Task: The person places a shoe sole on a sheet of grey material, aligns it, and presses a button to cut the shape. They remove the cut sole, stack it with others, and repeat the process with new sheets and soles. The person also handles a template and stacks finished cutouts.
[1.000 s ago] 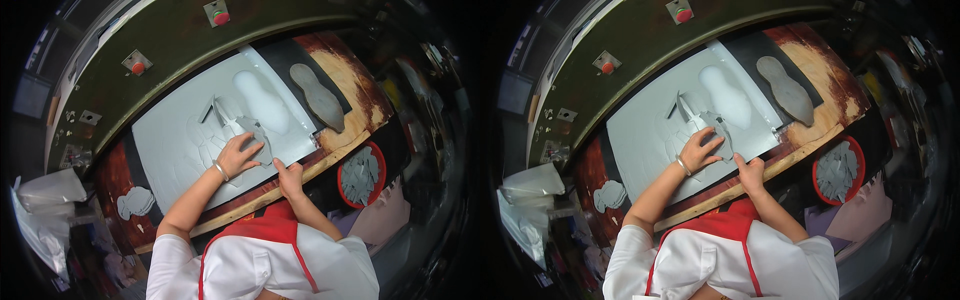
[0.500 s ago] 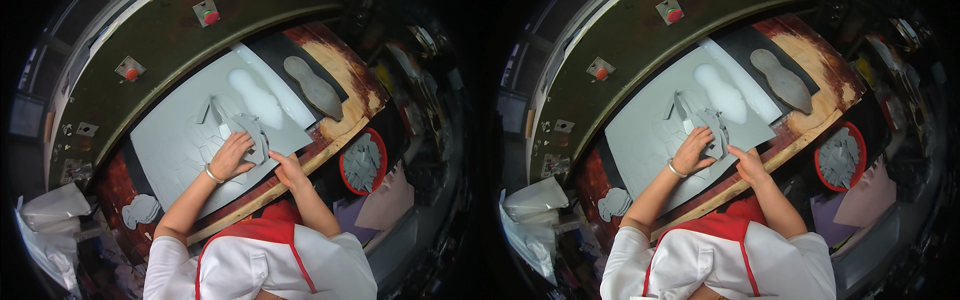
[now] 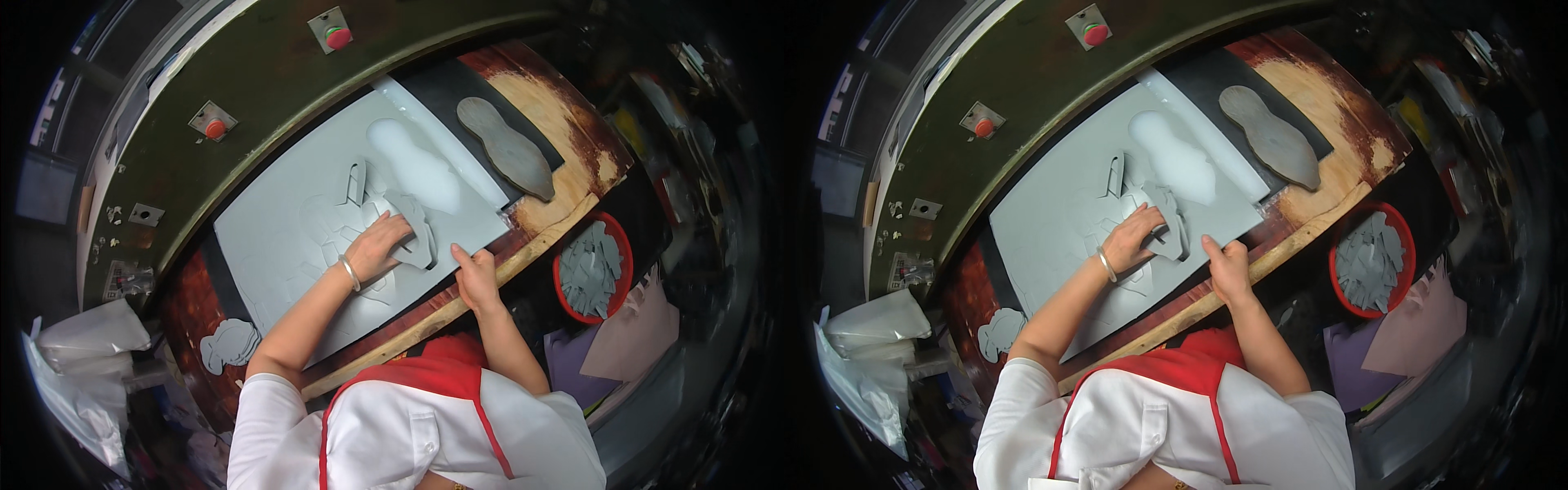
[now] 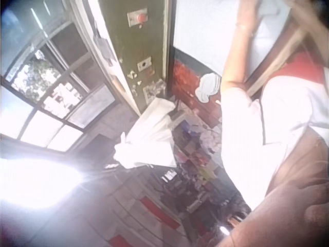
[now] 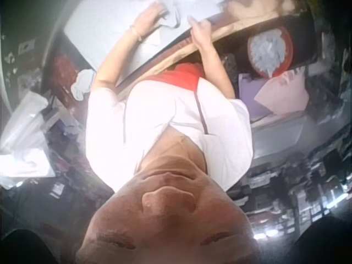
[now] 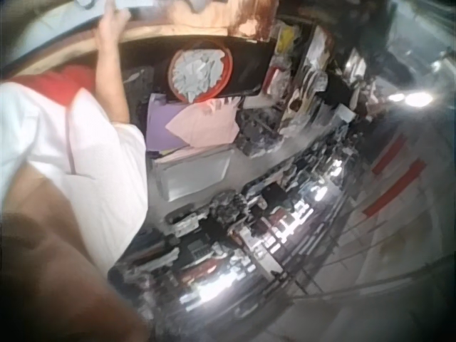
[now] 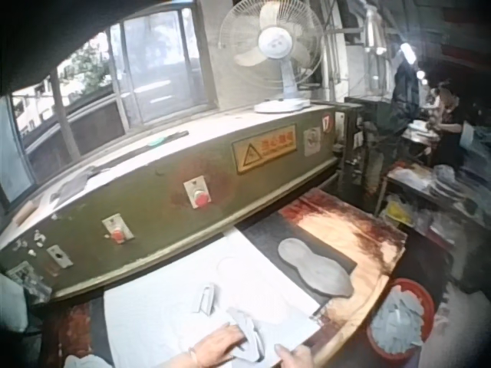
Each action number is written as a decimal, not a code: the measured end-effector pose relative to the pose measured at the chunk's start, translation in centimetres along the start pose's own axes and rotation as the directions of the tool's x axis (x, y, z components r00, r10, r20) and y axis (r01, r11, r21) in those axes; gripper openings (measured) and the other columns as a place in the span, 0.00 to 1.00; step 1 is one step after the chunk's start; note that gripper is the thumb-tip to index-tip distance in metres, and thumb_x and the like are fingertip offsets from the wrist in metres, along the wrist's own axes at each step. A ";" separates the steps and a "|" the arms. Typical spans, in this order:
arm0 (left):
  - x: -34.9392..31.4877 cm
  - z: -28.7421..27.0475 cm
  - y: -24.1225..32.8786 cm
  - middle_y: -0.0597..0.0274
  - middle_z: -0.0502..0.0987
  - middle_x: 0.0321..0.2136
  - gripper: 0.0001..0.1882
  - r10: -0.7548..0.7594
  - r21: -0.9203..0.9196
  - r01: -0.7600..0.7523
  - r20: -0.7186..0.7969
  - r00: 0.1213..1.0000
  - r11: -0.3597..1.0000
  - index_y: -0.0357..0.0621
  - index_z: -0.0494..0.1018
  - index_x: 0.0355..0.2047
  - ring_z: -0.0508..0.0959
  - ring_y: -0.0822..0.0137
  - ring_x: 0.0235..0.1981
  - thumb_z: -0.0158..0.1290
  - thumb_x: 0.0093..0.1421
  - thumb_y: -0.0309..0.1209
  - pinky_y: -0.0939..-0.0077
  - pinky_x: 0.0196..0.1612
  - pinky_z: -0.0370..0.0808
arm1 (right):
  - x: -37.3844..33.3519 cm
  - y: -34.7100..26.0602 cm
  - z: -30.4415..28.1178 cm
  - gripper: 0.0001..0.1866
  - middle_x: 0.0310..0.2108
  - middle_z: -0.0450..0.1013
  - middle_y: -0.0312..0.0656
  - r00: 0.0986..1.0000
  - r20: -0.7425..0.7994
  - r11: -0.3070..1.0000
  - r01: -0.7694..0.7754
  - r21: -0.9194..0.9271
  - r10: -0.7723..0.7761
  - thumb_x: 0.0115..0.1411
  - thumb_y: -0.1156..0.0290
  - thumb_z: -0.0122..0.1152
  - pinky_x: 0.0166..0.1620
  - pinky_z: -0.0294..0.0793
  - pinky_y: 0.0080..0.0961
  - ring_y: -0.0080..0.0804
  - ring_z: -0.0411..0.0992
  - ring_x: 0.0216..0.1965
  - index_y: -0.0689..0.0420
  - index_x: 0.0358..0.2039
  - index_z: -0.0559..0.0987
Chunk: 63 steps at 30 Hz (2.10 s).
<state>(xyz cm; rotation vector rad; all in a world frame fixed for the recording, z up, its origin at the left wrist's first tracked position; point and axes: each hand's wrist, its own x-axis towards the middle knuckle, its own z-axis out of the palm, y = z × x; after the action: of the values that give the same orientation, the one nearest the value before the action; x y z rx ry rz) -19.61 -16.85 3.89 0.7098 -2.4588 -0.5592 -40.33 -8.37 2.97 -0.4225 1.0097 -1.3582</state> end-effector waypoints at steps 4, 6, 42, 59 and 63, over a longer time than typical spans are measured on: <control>0.1 -0.5 0.1 0.50 0.71 0.49 0.39 -0.036 -0.020 0.038 0.077 0.996 0.999 0.40 0.64 0.51 0.70 0.49 0.54 0.63 0.33 0.17 0.52 0.64 0.60 | 0.1 -0.4 0.0 0.18 0.47 0.70 0.47 0.994 0.101 0.991 -0.062 0.115 0.051 0.58 0.80 0.57 0.51 0.69 0.31 0.34 0.70 0.47 0.71 0.49 0.69; 0.2 -0.7 0.2 0.49 0.70 0.49 0.40 -0.057 -0.040 0.062 0.111 0.992 0.997 0.39 0.63 0.52 0.69 0.48 0.55 0.63 0.33 0.17 0.51 0.65 0.59 | 0.4 -0.7 0.3 0.23 0.51 0.68 0.49 0.984 0.159 0.963 -0.113 0.246 0.075 0.57 0.82 0.57 0.56 0.68 0.38 0.38 0.68 0.52 0.69 0.53 0.66; 0.8 -1.0 -2.0 0.55 0.70 0.53 0.30 0.179 0.282 -0.218 0.158 0.971 0.934 0.49 0.70 0.50 0.70 0.50 0.54 0.58 0.43 0.22 0.54 0.61 0.64 | -0.7 0.6 0.4 0.22 0.54 0.66 0.50 0.976 0.174 0.917 -0.188 0.351 0.133 0.63 0.74 0.46 0.58 0.64 0.44 0.44 0.65 0.56 0.65 0.57 0.62; 8.3 -27.2 -3.5 0.67 0.76 0.28 0.14 -0.162 -0.110 0.121 -0.751 0.640 0.987 0.42 0.74 0.43 0.74 0.76 0.31 0.47 0.67 0.39 0.79 0.36 0.72 | -2.2 2.7 -1.1 0.19 0.52 0.66 0.56 0.921 0.133 0.866 -0.389 0.313 0.366 0.66 0.68 0.46 0.56 0.63 0.58 0.54 0.64 0.56 0.66 0.53 0.64; 6.2 -25.0 -1.2 0.64 0.77 0.31 0.09 -0.094 -0.004 0.122 -0.660 0.745 0.993 0.46 0.73 0.44 0.76 0.73 0.34 0.48 0.66 0.32 0.76 0.37 0.74 | -3.5 4.5 0.5 0.21 0.52 0.66 0.56 0.861 0.249 0.832 -0.499 0.242 0.444 0.63 0.70 0.51 0.55 0.65 0.55 0.53 0.66 0.54 0.66 0.53 0.64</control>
<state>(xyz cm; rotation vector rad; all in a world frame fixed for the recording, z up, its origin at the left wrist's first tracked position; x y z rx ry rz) -9.32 -27.36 25.07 0.8893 -1.7686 -0.2317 -36.80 -4.26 1.00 -0.0523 0.6779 -0.9734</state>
